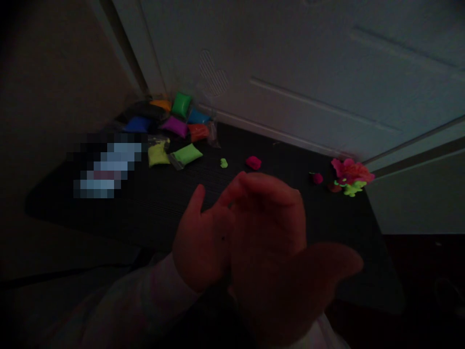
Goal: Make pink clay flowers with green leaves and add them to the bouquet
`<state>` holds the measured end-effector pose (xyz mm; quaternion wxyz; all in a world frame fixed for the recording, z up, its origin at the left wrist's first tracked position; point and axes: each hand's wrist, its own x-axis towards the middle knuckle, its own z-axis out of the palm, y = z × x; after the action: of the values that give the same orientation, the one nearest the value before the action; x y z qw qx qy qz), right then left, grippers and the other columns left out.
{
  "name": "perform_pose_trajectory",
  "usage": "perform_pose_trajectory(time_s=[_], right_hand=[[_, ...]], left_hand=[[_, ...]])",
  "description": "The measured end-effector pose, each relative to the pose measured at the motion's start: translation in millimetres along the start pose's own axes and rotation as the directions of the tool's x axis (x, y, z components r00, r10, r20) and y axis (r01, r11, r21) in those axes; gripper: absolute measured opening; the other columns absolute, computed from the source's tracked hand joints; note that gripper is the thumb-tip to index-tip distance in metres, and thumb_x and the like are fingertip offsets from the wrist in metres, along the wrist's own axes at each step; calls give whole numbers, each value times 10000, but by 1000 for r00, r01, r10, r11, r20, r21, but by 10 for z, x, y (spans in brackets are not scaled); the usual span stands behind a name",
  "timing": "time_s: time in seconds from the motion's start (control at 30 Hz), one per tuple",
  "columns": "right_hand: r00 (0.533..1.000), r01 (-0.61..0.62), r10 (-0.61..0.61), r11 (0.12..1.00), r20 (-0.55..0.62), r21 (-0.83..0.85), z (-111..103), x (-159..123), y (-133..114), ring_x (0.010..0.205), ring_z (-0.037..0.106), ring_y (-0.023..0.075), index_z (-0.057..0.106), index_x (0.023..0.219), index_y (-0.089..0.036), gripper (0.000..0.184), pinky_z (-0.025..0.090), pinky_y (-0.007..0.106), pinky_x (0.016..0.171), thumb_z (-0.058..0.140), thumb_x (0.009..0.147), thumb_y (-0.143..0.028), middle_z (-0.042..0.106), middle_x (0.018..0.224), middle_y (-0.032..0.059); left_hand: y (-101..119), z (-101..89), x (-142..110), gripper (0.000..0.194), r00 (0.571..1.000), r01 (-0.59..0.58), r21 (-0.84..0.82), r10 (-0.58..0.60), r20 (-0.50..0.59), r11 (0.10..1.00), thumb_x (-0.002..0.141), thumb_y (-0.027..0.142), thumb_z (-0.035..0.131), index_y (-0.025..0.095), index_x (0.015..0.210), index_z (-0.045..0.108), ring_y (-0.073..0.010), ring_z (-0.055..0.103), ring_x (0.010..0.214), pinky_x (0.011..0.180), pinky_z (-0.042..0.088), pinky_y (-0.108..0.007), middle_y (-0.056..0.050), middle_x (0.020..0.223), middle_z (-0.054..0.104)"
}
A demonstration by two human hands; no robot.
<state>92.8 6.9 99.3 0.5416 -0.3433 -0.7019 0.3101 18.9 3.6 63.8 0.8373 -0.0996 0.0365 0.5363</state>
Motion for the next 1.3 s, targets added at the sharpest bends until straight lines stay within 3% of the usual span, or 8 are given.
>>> perform_pose_trajectory(time_s=[0.13,0.2,0.27,0.33,0.4,0.6,0.87,1.3], right_hand=[[990,-141,124,922,70,360,-154,-14,21,425,405,113,533,631,-266,511,393,266,457,127,925,-369,334,472,-39],[988,-118,95,971,121,207,-243,-66,39,465,432,111,545,654,-271,406,384,260,464,248,917,-354,391,521,-40],[959,18,20,991,284,-129,-327,-167,82,706,531,154,599,815,-269,269,424,304,606,375,875,-405,532,737,-6],[942,205,-59,880,331,-429,-394,-297,137,950,489,227,587,1051,-246,443,396,396,767,238,890,-467,522,1014,59],[898,360,-122,756,424,-546,-434,-416,178,1087,404,286,521,1185,-233,536,342,466,847,153,889,-487,436,1191,95],[850,474,-133,617,510,-629,-421,-543,177,1167,317,342,427,1289,-244,534,257,531,902,188,880,-491,303,1348,120],[837,504,-161,597,522,-624,-409,-525,200,1202,300,344,490,1229,-238,523,245,526,923,213,874,-503,252,1405,108],[834,500,-153,615,530,-610,-388,-541,227,1218,289,346,520,1200,-232,524,261,526,918,228,868,-514,234,1423,105]], left_hand=[[20,-24,-8,619,999,-23,-12,24,48,1000,838,596,190,200,1257,417,-223,356,1274,1005,283,-353,-98,1300,483],[30,-37,-18,605,997,-38,-13,39,62,999,833,603,206,216,1235,440,-220,352,1277,1002,287,-353,-94,1302,482],[42,-44,-36,605,997,-52,0,52,50,999,826,612,214,222,1215,463,-217,347,1280,992,305,-344,-86,1292,492],[58,-47,-56,611,997,-59,14,58,46,998,826,613,208,223,1217,468,-203,356,1275,984,324,-330,-78,1279,505],[74,-50,-74,615,996,-57,21,55,67,998,827,611,196,231,1231,461,-184,375,1262,991,328,-321,-70,1267,517],[78,-50,-90,613,993,-54,23,51,102,998,826,615,197,238,1244,441,-181,397,1247,1007,315,-337,-71,1245,535],[85,-18,-95,613,997,-69,36,67,46,997,825,614,207,226,1225,464,-182,396,1243,965,344,-305,-91,1235,532],[106,2,-63,599,993,-112,58,114,-26,992,812,636,219,268,1236,430,-160,283,1307,1041,195,-309,-44,1304,467]])
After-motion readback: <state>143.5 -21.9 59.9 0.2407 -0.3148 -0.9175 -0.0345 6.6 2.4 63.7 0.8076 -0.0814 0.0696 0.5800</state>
